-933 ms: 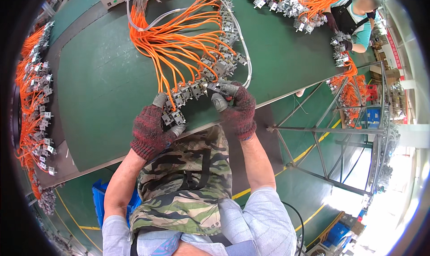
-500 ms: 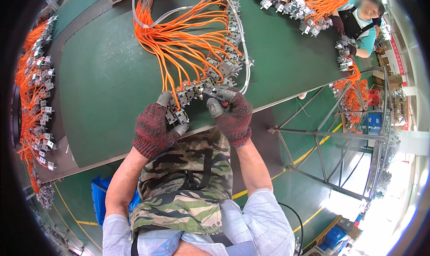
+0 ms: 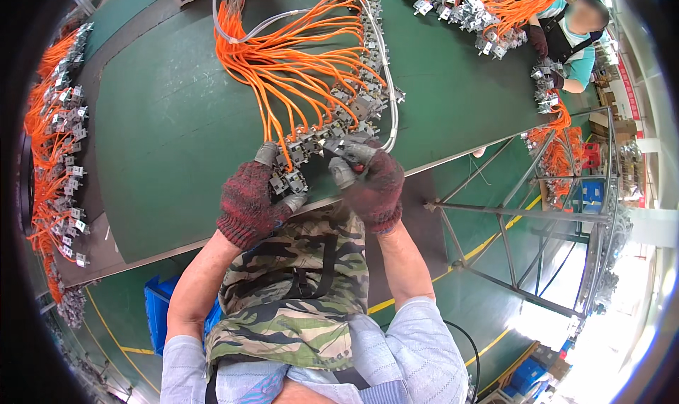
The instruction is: Assembling and testing multiple orange wire harnesses at an industrial workbench.
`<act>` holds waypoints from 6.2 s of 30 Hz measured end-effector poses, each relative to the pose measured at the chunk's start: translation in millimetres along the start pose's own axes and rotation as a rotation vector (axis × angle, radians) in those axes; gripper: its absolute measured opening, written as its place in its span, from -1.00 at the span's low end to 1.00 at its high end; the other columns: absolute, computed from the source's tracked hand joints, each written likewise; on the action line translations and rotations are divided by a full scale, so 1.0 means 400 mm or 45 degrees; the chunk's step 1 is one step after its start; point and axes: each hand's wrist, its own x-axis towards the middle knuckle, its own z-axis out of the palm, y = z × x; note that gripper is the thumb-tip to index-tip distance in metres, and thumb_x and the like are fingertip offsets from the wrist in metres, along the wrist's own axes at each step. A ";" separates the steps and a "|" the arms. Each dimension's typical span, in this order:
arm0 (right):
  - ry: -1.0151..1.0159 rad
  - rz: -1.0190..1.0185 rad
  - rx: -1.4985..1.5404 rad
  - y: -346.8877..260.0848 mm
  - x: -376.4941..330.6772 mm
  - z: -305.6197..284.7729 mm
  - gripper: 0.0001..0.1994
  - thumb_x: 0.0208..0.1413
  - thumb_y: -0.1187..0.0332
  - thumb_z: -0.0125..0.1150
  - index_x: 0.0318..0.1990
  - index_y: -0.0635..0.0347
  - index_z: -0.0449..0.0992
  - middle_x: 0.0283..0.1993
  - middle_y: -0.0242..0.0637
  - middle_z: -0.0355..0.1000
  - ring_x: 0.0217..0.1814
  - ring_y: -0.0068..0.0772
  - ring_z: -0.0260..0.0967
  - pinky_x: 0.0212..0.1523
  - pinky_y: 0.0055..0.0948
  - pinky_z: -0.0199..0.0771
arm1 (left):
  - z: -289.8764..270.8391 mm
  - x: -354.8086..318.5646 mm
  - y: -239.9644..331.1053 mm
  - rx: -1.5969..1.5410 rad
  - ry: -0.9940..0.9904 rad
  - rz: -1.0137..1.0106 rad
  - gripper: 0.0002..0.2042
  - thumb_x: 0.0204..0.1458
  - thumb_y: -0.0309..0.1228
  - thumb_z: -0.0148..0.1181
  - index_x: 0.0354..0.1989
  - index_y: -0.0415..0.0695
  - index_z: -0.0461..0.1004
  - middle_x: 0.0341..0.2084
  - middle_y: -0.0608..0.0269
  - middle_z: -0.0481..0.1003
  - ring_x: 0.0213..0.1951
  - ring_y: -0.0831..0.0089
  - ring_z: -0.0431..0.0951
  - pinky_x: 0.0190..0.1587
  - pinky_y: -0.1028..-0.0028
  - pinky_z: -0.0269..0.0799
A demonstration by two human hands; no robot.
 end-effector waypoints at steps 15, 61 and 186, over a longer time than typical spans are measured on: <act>-0.074 0.099 0.154 0.031 -0.028 -0.006 -0.72 0.20 0.54 0.47 0.05 0.20 0.63 -0.02 -0.23 0.66 -0.09 -0.51 0.57 -0.10 -0.47 0.61 | 0.027 0.010 0.005 -0.044 0.045 -0.010 -0.09 -0.08 -0.11 0.59 0.41 -0.32 0.33 -0.16 -0.03 0.60 -0.13 -0.02 0.60 -0.06 0.07 0.56; -0.137 0.250 -0.189 -0.047 -0.004 0.039 -0.77 0.15 0.46 0.53 -0.06 0.29 0.70 -0.35 -0.40 0.56 -0.32 -0.67 0.39 -0.25 -0.50 0.53 | 0.023 0.006 -0.014 -0.008 -0.005 0.029 -0.06 -0.06 -0.06 0.59 0.42 -0.35 0.28 -0.14 -0.12 0.59 -0.13 -0.05 0.64 -0.05 0.08 0.58; -0.081 0.382 0.361 -0.157 0.099 -0.014 -0.84 0.24 0.46 0.44 -0.06 0.24 0.69 -0.28 -0.40 0.61 -0.27 -0.65 0.52 -0.26 -0.52 0.56 | 0.073 -0.063 -0.021 -0.265 0.403 -0.099 -0.39 0.01 -0.21 0.60 0.17 -0.17 0.42 -0.23 0.00 0.57 -0.24 0.03 0.62 -0.16 0.15 0.56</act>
